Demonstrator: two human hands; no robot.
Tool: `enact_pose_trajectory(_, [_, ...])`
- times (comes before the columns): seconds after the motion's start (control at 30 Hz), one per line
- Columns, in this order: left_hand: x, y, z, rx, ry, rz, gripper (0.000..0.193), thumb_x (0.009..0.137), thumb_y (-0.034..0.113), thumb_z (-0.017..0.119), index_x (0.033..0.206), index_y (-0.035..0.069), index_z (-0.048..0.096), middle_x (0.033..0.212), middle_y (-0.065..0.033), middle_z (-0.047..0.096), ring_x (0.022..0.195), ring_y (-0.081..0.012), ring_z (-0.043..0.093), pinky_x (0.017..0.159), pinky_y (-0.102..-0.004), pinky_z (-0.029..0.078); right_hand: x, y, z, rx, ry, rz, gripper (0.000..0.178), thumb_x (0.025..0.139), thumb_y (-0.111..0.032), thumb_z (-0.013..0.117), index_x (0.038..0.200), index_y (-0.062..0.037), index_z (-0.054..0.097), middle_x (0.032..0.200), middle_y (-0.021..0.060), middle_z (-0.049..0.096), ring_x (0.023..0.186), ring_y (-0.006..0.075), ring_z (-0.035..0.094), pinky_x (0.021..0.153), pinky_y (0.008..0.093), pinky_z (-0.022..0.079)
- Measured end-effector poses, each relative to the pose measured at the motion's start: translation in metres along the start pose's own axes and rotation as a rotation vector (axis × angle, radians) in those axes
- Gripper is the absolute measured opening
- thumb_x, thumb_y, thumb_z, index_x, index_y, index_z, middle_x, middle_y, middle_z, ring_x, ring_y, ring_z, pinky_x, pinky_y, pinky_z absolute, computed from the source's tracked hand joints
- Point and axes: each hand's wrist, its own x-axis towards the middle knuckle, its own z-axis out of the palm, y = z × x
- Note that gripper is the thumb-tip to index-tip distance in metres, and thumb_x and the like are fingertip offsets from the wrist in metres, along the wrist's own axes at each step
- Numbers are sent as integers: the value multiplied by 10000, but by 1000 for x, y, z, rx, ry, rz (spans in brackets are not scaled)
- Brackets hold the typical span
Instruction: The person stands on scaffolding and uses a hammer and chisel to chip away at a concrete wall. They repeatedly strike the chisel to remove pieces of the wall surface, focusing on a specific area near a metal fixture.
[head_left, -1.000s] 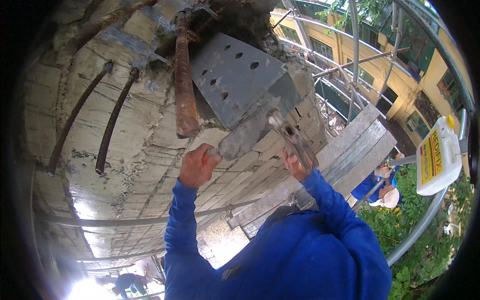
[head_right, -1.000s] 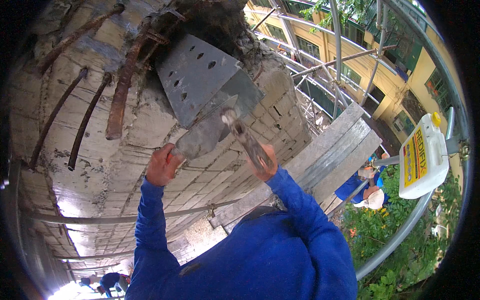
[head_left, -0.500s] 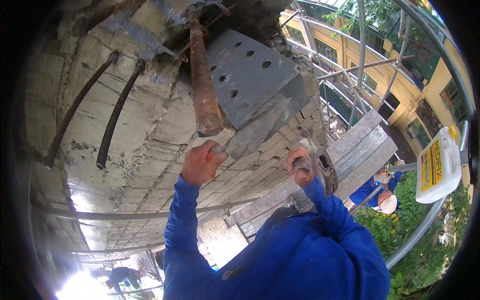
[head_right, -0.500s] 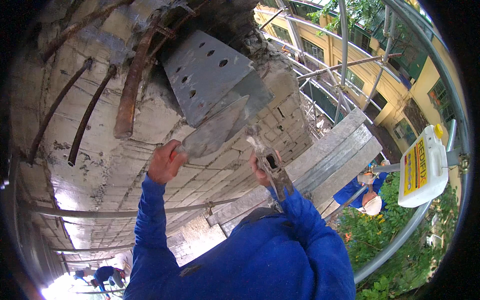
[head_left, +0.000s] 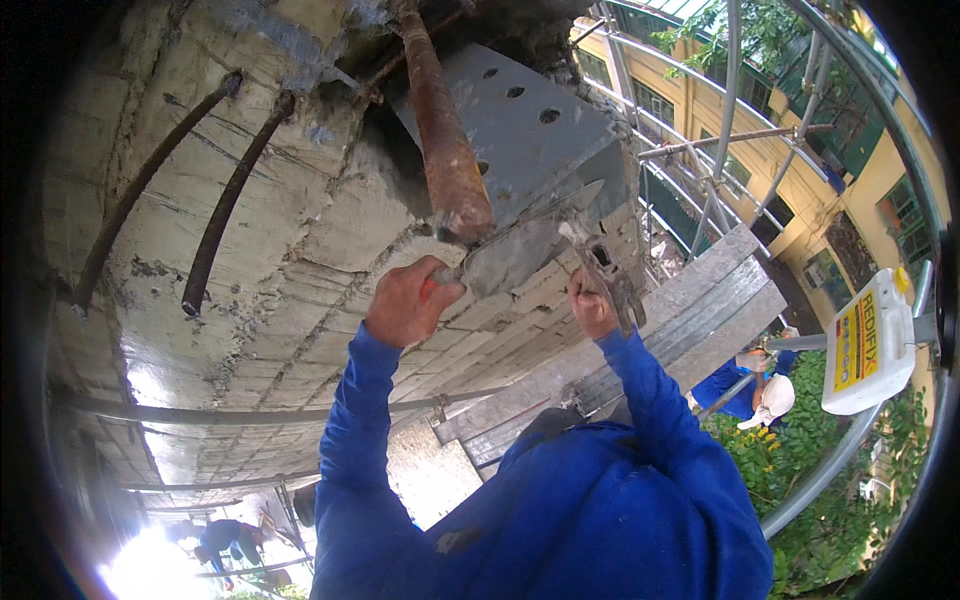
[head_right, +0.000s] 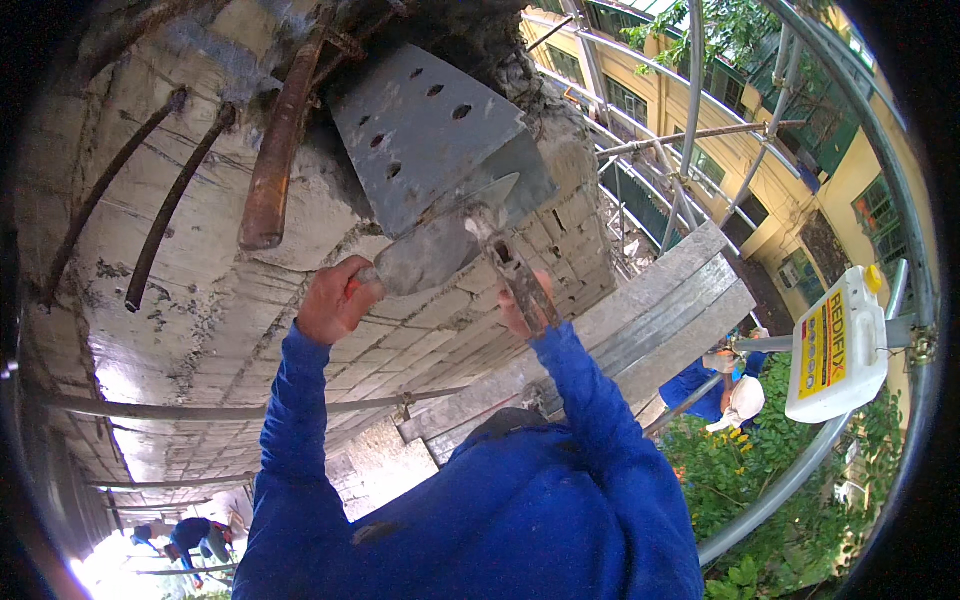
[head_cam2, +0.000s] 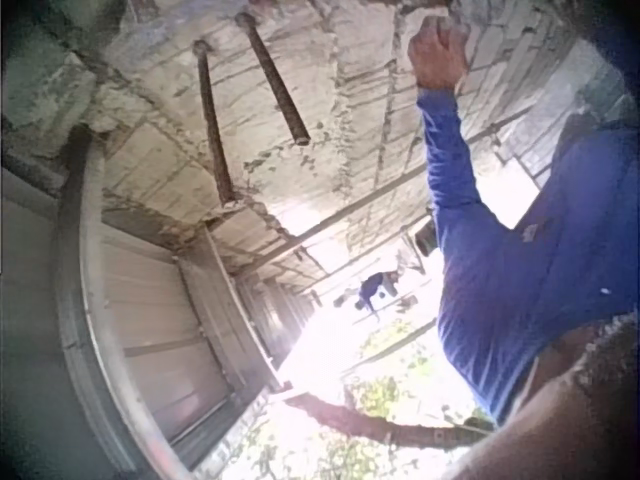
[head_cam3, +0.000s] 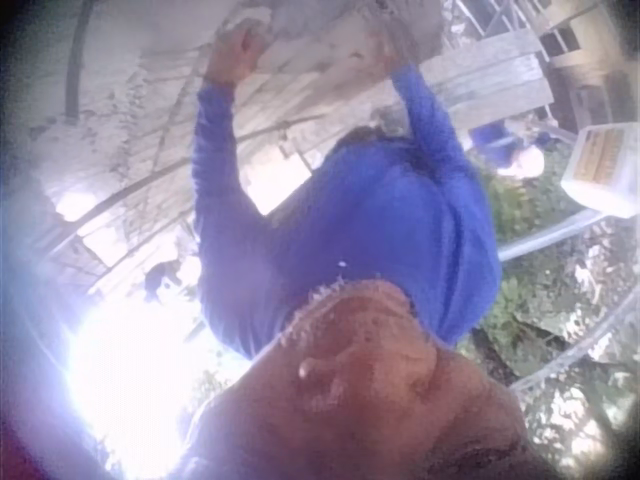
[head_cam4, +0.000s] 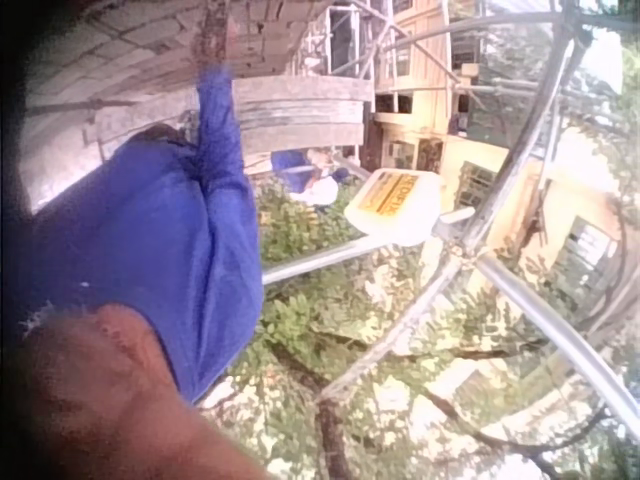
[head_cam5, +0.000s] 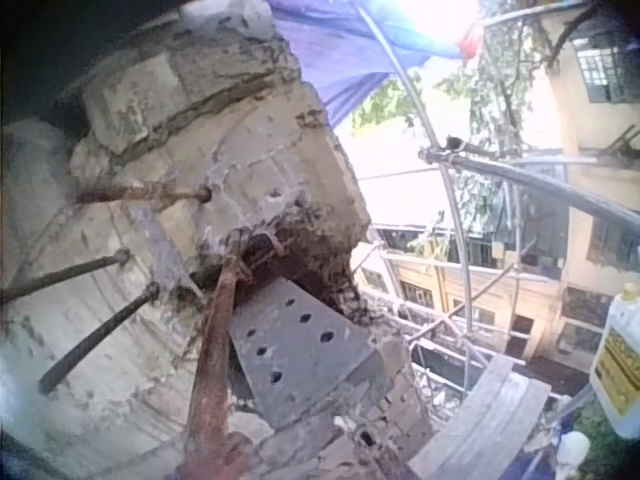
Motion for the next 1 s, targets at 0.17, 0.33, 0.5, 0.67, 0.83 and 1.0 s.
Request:
enact_pose_trajectory(0.17, [-4,1,2,-26,17,-54,337,829,314,680,983,23,610,675,-187,578,629,-353,609,594,-426,465,-4,-18,-12,-246,-238,-115,407,855,-415,640,979,-29,607,776,42,619,674,126,593,584,256,475])
enact_pose_trajectory(0.33, [3,-2,2,-55,2,-16,348,821,320,691,982,21,616,669,-180,578,620,-343,605,595,-414,467,3,18,-6,331,76,151,286,851,-256,596,1027,-33,630,845,50,645,737,160,611,621,329,483])
enact_pose_trajectory(0.5, [-5,1,4,-54,7,-69,336,819,315,698,979,30,618,649,-169,570,607,-338,599,581,-414,461,-3,-5,-18,-380,-180,139,254,867,-239,600,1043,-61,645,914,67,646,804,183,607,652,329,474])
enact_pose_trajectory(0.67, [-2,2,7,-47,28,-27,338,819,319,699,984,35,617,636,-164,568,608,-345,603,578,-422,465,6,-7,-19,-692,-262,-100,221,845,-205,638,1006,-54,658,941,139,652,851,298,610,698,375,477])
enact_pose_trajectory(0.83, [-15,-2,22,-47,115,-48,355,798,329,718,980,38,628,656,-160,593,635,-345,627,584,-422,484,-45,-12,-41,-835,-74,-58,310,837,-322,692,943,-41,619,792,122,634,708,290,597,634,377,473])
enact_pose_trajectory(1.0, [-49,28,38,45,244,-22,395,764,302,767,1026,37,634,773,-145,656,691,-313,655,622,-399,506,-78,-85,-29,-315,30,275,753,829,-796,409,696,-63,519,533,30,481,480,115,487,422,259,353])
